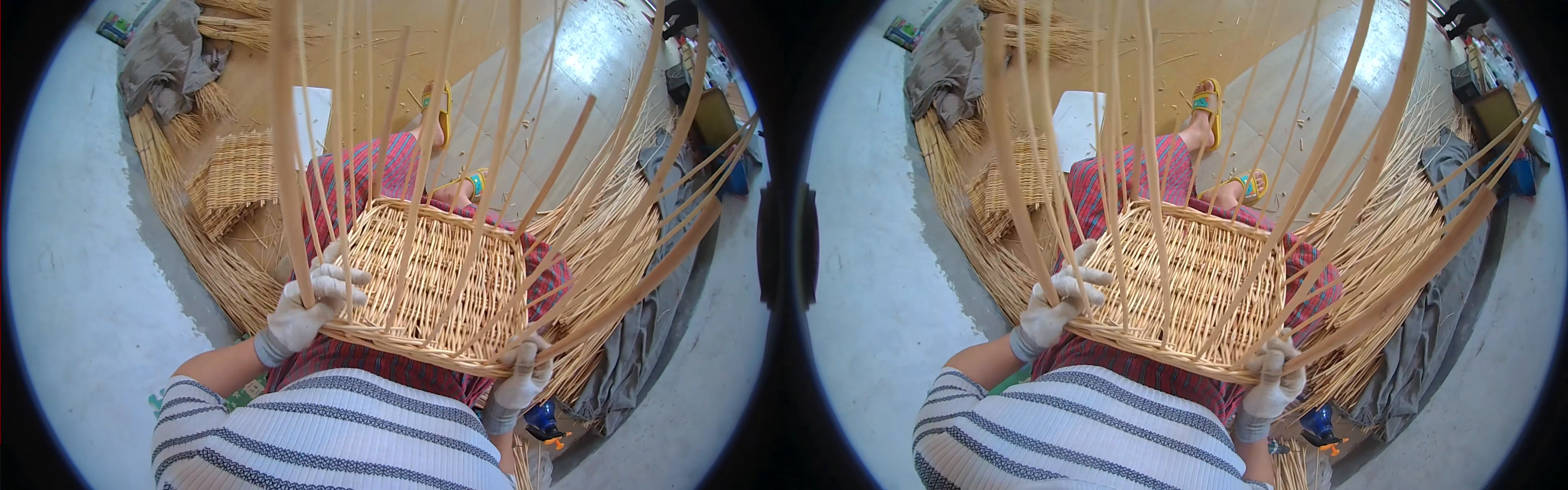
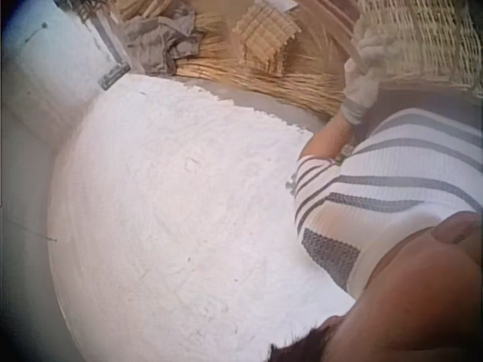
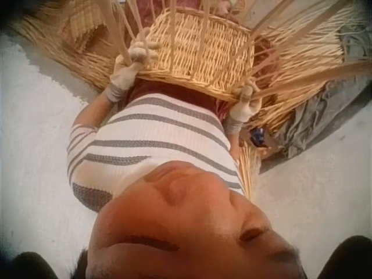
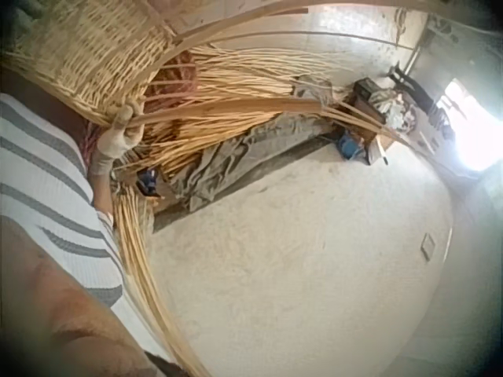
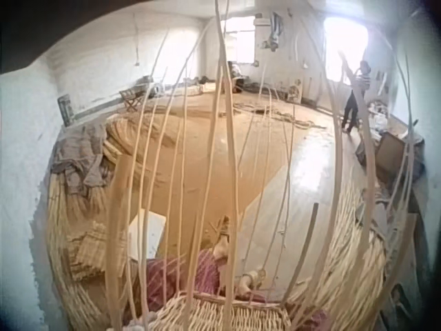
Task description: Weave a wicker basket using reeds and tools.
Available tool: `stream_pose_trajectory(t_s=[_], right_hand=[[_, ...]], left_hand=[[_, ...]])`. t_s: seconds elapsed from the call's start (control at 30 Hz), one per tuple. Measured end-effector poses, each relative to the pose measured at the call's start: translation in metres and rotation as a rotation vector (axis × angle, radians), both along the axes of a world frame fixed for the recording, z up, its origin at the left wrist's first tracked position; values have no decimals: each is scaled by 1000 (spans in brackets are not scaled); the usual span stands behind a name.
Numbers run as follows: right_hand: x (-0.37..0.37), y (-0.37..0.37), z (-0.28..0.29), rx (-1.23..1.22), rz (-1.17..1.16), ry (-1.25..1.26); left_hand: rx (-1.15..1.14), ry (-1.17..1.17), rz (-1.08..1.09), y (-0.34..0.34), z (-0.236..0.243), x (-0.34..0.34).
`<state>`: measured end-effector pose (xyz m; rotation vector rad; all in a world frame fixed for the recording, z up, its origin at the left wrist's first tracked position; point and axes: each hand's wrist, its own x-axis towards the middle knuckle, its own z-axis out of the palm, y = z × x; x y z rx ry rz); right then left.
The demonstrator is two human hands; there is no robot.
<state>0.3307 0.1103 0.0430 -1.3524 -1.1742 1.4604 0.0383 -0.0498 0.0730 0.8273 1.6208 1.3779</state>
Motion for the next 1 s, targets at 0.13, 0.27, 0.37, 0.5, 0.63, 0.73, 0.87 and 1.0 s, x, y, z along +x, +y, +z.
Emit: stream_pose_trajectory(t_s=[0.13,0.27,0.37,0.5,0.63,0.73,0.87,1.0], right_hand=[[9,-25,3,4,42,-19],[14,-40,6,-22,12,-6],[14,-39,5,-15,12,0],[11,-35,-1,72,57,28],[11,-34,2,45,70,-50],[8,-31,7,58,135,-128],[1,-30,13,119,150,-72],[0,-36,10,160,82,-112]], left_hand=[[-60,-93,3,-13,5,-4],[55,-34,-43,-25,8,2],[16,-108,83,-19,7,2],[-20,17,-37,-10,9,-10],[12,-54,-42,-9,6,-10],[19,-68,-21,-9,3,-13],[1,-14,-51,-2,5,-18],[15,-13,-43,4,9,-21]])
